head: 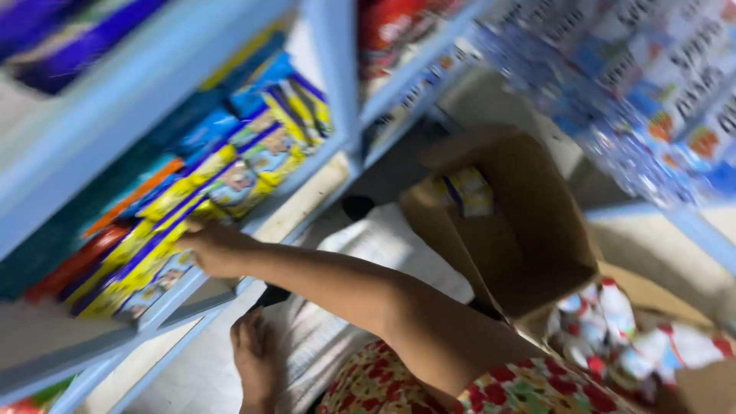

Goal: The recorder is taking small packets from a cardboard box and arranging them neatly on grocery store shelves.

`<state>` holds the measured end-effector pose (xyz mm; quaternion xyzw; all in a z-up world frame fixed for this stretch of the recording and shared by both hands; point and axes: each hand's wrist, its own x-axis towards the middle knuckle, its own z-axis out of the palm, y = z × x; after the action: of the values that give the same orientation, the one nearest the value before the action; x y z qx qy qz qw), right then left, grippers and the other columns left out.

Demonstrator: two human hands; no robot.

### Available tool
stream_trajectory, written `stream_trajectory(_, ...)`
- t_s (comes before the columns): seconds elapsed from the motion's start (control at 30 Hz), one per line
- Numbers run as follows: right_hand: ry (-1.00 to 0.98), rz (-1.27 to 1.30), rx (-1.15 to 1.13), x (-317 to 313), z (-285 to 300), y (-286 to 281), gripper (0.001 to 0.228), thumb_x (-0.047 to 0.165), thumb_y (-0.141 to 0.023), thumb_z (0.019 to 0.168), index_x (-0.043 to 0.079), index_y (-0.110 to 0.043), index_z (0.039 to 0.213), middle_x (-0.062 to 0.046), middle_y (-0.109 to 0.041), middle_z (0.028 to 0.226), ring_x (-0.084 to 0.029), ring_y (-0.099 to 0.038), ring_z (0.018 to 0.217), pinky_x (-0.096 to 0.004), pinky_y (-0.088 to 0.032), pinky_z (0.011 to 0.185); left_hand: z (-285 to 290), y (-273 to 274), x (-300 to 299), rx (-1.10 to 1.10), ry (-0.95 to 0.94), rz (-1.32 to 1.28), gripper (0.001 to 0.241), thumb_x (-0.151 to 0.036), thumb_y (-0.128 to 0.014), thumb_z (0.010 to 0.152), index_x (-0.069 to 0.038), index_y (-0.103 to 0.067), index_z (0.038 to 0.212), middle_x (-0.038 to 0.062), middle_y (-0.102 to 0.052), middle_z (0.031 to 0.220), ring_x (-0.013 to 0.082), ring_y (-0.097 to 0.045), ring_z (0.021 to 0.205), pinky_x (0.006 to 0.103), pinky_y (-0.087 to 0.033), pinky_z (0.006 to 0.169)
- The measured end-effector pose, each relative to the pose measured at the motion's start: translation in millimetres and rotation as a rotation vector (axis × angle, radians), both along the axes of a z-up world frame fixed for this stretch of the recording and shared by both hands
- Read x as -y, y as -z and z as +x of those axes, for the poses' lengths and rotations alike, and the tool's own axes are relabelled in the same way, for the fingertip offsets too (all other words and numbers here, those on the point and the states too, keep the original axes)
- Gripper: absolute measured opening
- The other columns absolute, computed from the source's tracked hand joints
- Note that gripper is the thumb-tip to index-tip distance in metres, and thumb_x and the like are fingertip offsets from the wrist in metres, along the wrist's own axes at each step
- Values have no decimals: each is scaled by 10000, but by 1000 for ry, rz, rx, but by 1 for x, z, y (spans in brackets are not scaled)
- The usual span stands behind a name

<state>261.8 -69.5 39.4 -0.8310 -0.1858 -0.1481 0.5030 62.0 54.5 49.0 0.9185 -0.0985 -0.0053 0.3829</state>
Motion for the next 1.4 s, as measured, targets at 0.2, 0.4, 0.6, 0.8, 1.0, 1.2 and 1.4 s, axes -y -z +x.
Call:
stream_trajectory(0.2, -164, 43, -75, 52, -43, -21, 310, 104, -674, 872, 108, -653, 1182, -120, -612, 1239, -320, -682, 1066, -416, -565, 868, -16, 9, -5, 120, 96, 122, 357, 27, -663, 871, 4, -635, 1226, 222, -611, 1227, 409, -636, 1091, 439, -539, 929)
stream_trajectory(0.4, -62, 309, 35, 237, -143, -2, 326, -89, -684, 904, 34, -689, 1206, -45, -629, 958, -149, -605, 800, -276, -520, 670, -19, 9, 1, 149, 66, 234, 236, -11, -693, 899, -22, -705, 1135, 225, -647, 1228, 402, -660, 1117, 457, -546, 958)
stream_trajectory(0.6, 850, 161, -97, 457, -250, 156, 146, 96, -657, 1003, 75, -718, 1135, -56, -706, 1006, -179, -675, 918, -336, -554, 840, -8, 27, -1, 179, 114, 424, 204, -45, -701, 912, -83, -741, 1109, 166, -675, 1226, 349, -670, 1119, 457, -555, 996)
stream_trajectory(0.8, 1156, 520, -925, 518, -310, 274, 229, 107, -647, 960, 75, -716, 1176, -112, -708, 1119, -235, -659, 992, -371, -546, 856, 3, 37, 14, 167, 135, 629, 221, -125, -708, 914, -155, -777, 1121, 91, -685, 1216, 311, -637, 1194, 476, -508, 1071)
stream_trajectory(1.0, 1161, 536, -949, 516, -304, 295, 220, 108, -651, 958, 71, -716, 1164, -112, -709, 1102, -240, -660, 983, -379, -547, 849, 7, 44, 15, 100, 145, 782, 192, -163, -697, 955, -194, -779, 1126, 76, -691, 1211, 285, -630, 1231, 464, -484, 1128)
stream_trajectory(1.2, 1140, 530, -971, 499, -282, 288, 211, 109, -654, 955, 66, -715, 1152, -112, -709, 1085, -244, -661, 974, -388, -548, 841, 8, 35, 28, 48, 97, 758, 194, -155, -693, 954, -207, -777, 1122, 68, -690, 1219, 281, -619, 1237, 456, -467, 1127)
stream_trajectory(1.4, 1126, 508, -959, 483, -274, 274, 202, 110, -658, 953, 62, -715, 1141, -112, -709, 1068, -249, -662, 965, -397, -548, 834, 11, 35, 31, -10, 105, 792, 218, -159, -690, 929, -229, -773, 1118, 44, -673, 1232, 277, -590, 1268, 459, -414, 1150)
